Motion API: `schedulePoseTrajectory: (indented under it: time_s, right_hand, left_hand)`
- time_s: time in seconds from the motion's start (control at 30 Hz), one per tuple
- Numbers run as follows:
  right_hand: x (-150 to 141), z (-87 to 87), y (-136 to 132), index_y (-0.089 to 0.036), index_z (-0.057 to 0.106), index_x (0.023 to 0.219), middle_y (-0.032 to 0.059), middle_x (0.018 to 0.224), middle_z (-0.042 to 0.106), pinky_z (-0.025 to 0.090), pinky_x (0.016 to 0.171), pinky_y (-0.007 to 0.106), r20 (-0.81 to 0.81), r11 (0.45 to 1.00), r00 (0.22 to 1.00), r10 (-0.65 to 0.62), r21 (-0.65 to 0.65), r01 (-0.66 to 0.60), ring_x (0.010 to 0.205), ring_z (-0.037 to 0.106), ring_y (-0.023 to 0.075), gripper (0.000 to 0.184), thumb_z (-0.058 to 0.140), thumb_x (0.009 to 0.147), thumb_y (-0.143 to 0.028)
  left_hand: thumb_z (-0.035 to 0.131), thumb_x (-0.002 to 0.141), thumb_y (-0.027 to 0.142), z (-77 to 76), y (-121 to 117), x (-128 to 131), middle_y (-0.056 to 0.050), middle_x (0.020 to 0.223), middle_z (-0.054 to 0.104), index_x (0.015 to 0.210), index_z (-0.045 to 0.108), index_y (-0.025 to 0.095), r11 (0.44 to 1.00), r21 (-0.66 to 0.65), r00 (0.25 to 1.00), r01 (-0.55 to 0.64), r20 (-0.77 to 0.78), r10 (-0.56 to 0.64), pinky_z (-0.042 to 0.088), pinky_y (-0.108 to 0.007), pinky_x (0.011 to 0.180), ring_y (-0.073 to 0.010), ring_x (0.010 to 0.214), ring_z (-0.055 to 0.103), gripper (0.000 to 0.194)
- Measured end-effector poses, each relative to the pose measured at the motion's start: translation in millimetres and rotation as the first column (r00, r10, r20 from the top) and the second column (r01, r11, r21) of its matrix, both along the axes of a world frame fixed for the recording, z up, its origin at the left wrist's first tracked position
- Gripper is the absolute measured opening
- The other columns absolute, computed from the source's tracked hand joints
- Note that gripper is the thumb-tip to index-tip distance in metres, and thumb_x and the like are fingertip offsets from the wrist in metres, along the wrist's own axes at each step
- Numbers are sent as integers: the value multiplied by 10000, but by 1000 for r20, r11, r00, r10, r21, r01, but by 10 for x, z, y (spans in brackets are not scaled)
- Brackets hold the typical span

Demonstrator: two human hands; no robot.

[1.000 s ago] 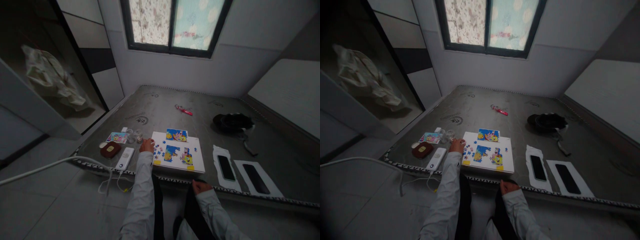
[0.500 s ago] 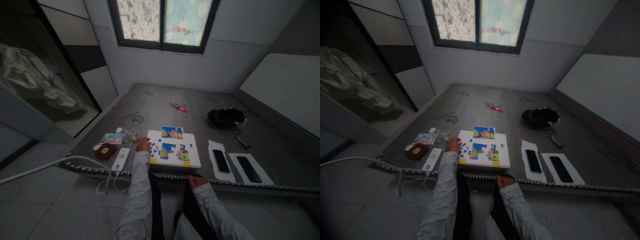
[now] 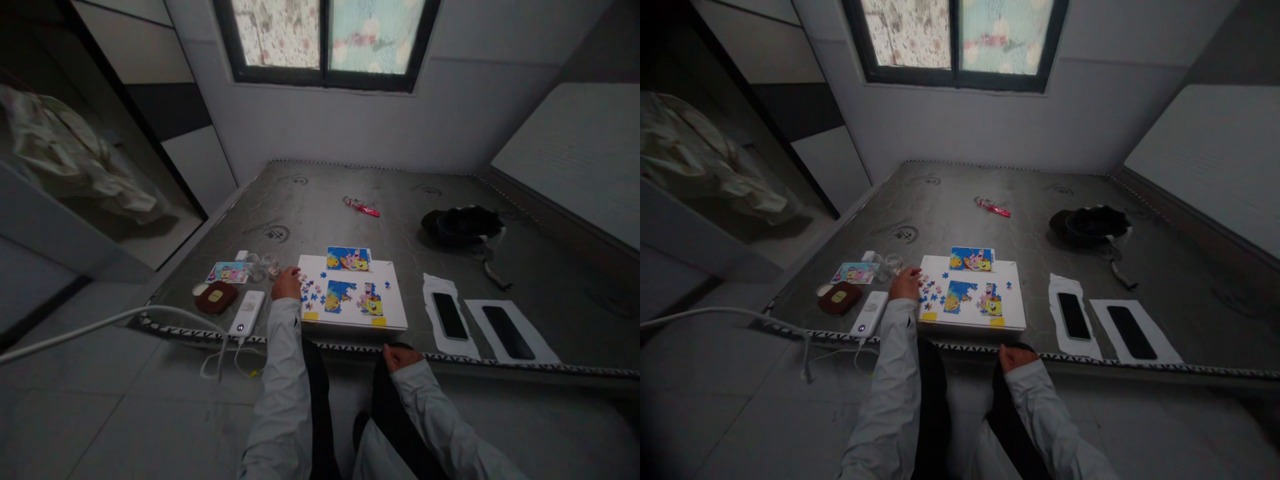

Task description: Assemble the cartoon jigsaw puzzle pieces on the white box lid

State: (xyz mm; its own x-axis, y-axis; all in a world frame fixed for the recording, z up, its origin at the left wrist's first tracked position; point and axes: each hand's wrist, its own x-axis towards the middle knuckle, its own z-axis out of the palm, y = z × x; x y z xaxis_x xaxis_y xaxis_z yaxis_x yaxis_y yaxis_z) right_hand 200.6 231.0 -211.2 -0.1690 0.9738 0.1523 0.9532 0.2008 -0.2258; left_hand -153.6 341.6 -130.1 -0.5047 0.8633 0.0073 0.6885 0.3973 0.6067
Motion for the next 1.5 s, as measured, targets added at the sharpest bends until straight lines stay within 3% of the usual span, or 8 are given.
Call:
schedulePoseTrajectory:
  time_s: [0.23,0.47,0.57,0.8,1.0,1.23,1.5]
  right_hand:
    - [-9,-3,1,-198,573,467,12,470,544,185,530,297,-17,1000,1000,-23,-2,23,454,436,110,601,343,938,-491]
    - [2,-15,1,-193,574,476,2,468,541,171,532,289,-19,1000,1000,1,23,-1,452,421,99,591,347,947,-468]
    - [2,-11,5,-193,575,477,1,465,532,154,529,292,-19,1000,1000,6,9,-6,448,406,98,600,338,952,-472]
    - [-4,5,10,-196,566,478,7,484,550,139,527,302,0,1000,1000,4,-9,-4,460,418,105,592,333,953,-462]
    - [0,16,9,-190,547,468,2,481,543,142,535,301,-25,1000,999,26,4,-26,465,402,99,587,342,956,-443]
    - [-4,11,14,-197,572,476,7,481,549,141,534,308,-3,1000,1000,-1,-23,1,462,403,104,585,346,952,-453]
    - [5,-47,16,-193,571,470,9,482,568,172,536,296,-33,999,999,21,48,-20,466,434,101,609,324,959,-460]
  left_hand:
    - [653,819,395,-26,4,53,-38,1101,697,1073,665,247,998,-47,999,-40,-17,39,461,-291,869,-201,1003,630,295]
    - [619,834,419,-38,1,40,-93,1210,667,1126,677,245,989,-87,991,-124,-64,118,467,-349,895,-252,1081,612,345]
    - [609,833,428,-14,-8,46,-92,1154,699,1088,709,263,983,-107,988,-150,-36,147,481,-375,861,-277,1046,633,319]
    - [630,814,344,43,-31,58,-20,1120,720,1056,705,313,986,-51,987,-162,-22,161,494,-353,840,-245,1014,646,255]
    - [627,813,449,75,-67,39,-38,1066,741,1031,731,293,977,-99,981,-187,30,191,493,-359,841,-255,992,656,287]
    - [615,814,462,139,-93,43,-40,1019,749,950,742,295,970,-113,973,-213,61,221,495,-376,819,-270,985,658,249]
    - [593,834,458,102,-56,183,-32,953,751,895,698,265,987,-70,988,-144,42,147,483,-324,778,-233,930,669,228]
